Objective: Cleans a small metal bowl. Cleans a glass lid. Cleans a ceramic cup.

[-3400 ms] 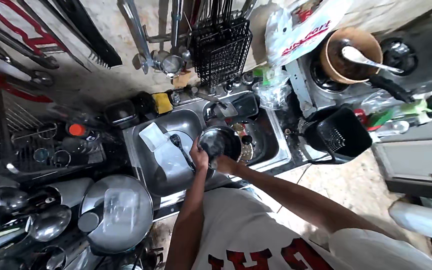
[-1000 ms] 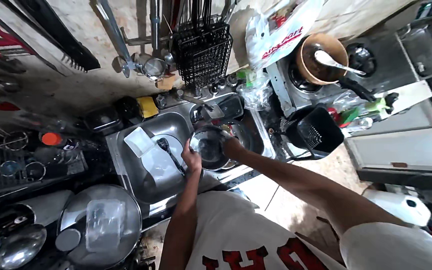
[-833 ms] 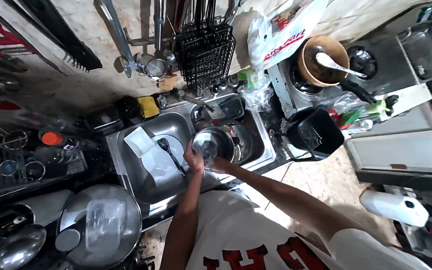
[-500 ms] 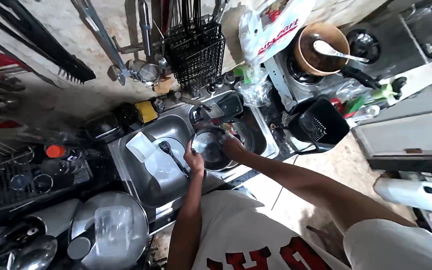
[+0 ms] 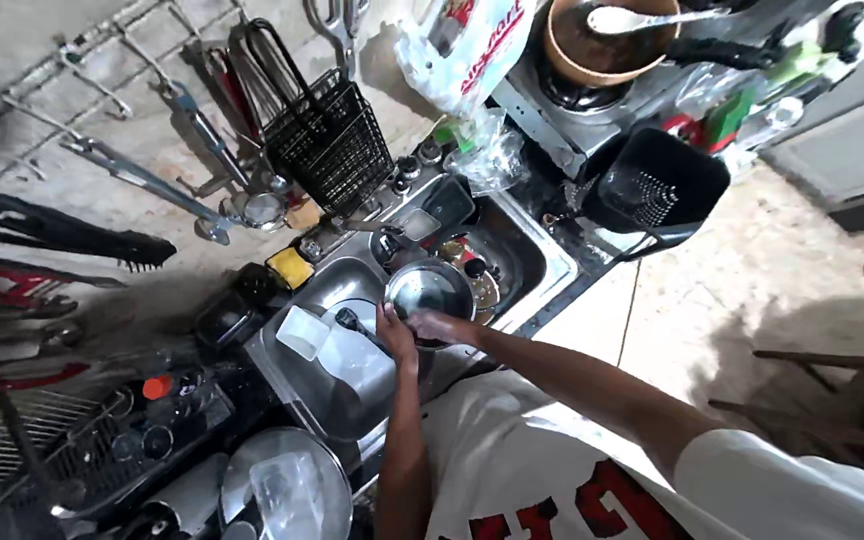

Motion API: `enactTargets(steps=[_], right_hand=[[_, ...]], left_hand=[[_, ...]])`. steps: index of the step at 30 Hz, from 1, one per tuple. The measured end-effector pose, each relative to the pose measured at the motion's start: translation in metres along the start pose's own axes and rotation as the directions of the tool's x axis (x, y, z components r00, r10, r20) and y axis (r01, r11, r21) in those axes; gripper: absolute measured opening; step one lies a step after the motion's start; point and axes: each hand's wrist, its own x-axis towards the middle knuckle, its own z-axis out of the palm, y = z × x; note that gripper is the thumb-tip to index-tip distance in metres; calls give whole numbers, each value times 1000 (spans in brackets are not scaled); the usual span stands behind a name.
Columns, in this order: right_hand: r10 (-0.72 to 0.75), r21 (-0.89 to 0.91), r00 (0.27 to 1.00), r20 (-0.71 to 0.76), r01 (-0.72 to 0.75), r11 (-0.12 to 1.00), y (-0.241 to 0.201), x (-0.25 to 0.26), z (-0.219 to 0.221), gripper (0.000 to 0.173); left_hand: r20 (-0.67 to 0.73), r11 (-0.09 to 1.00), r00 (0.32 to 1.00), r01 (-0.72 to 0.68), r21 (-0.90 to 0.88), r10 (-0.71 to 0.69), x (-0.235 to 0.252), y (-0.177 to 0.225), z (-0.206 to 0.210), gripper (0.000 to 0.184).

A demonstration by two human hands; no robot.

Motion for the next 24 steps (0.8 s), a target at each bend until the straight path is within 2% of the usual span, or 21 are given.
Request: enactTargets(steps=[2, 4, 5, 6, 8, 10, 11, 13, 14, 15, 16, 18, 19, 20, 21, 22, 23, 24], right_hand=[[-82, 331, 997, -13, 81, 940, -8, 9, -6, 38], [-167, 573, 970, -176, 239, 784, -15, 28, -2, 42], [-173, 568, 961, -218, 269, 778, -14, 35, 2, 47], [-183, 468, 958, -220, 268, 842, -11, 32, 8, 45], [-156, 220, 980, -121, 179, 959, -7, 11, 16, 47], [-144, 251, 979, -147, 178, 951, -16, 5, 7, 44], [-169, 356, 956, -238, 248, 901, -19, 9, 0, 40], [-89, 629, 869, -487, 419, 655, -25, 29, -7, 46], [-28, 691, 825, -564, 490, 531, -30, 39, -6, 44], [-5, 706, 806, -592, 522, 479, -29, 45, -1, 42], [-34, 692, 814, -579, 513, 508, -22, 46, 6, 44], [-120, 548, 885, -449, 379, 746, -5, 34, 17, 45], [-116, 371, 932, -342, 248, 895, 1, 22, 17, 49], [-82, 101, 967, -240, 109, 989, 6, 9, 13, 52], [-42, -246, 988, -147, 5, 969, 6, -5, 2, 52], [22, -573, 998, -51, -47, 818, -2, -18, -11, 51], [129, -796, 992, 4, -74, 600, -18, -32, -21, 51], [228, -913, 973, -15, -106, 393, -35, -45, -27, 51]], left_hand=[[2, 999, 1000, -29, 35, 29, -5, -3, 3, 41], [2, 998, 999, -40, 55, 40, -7, -1, 7, 41], [0, 998, 999, -38, 57, 38, -7, 1, 7, 41], [-4, 998, 999, -34, 61, 34, -7, 3, 7, 41], [-5, 996, 1000, -29, 87, 30, -6, 6, 4, 41], [2, 993, 999, -33, 114, 33, -7, 7, 4, 42], [1, 991, 999, -35, 127, 35, -9, 6, 4, 42], [-24, 992, 999, -45, 121, 48, -11, 5, 4, 40], [-29, 994, 998, -51, 101, 54, -11, 7, 5, 40], [-27, 995, 998, -54, 85, 57, -10, 8, 8, 39], [-19, 995, 998, -62, 76, 63, -11, 8, 10, 39], [-7, 993, 996, -86, 81, 87, -9, 8, 15, 38], [-11, 991, 996, -89, 95, 91, -6, 9, 15, 38], [-12, 990, 996, -84, 117, 86, -4, 9, 13, 38], [-10, 986, 997, -79, 146, 81, -2, 10, 12, 38], [-6, 983, 997, -76, 169, 78, -1, 12, 10, 39], [-3, 979, 997, -75, 187, 77, -1, 13, 9, 39], [3, 976, 997, -70, 206, 71, -1, 14, 9, 38]])
